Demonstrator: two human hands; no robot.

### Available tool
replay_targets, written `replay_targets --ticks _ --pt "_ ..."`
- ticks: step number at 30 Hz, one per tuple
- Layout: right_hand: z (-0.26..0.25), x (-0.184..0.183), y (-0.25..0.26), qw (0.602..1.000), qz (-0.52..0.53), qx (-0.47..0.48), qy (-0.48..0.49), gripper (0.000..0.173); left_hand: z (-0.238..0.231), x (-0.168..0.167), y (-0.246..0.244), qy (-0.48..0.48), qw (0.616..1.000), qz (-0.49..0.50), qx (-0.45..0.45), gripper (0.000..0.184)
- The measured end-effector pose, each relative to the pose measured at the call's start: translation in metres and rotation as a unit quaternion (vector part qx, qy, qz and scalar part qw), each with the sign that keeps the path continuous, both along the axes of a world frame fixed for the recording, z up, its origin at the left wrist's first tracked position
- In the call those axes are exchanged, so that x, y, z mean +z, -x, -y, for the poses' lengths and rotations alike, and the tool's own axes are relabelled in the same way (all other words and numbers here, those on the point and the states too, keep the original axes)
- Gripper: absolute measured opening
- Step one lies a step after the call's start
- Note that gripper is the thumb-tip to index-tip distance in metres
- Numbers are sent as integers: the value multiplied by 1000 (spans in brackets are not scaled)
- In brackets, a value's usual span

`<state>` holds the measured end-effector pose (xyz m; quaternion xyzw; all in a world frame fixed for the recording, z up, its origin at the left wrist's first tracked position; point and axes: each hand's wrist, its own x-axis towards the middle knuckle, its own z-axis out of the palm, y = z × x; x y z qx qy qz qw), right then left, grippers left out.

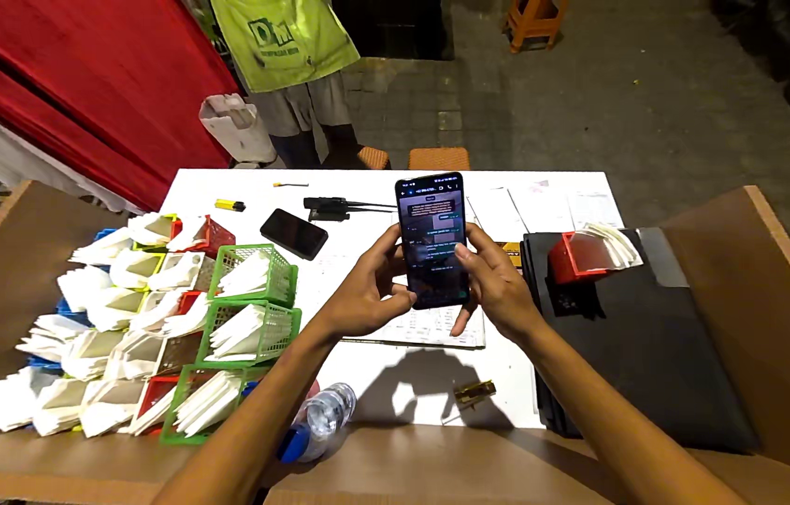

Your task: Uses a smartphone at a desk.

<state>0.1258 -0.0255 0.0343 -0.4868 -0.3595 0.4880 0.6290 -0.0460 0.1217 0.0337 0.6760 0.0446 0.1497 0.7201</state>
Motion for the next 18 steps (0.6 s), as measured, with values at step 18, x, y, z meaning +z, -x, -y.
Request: replay_targets --ticks 18 --pt "0 0 2 1000 18 20 12 64 0 0 0 -3 1000 -6 -1 89"
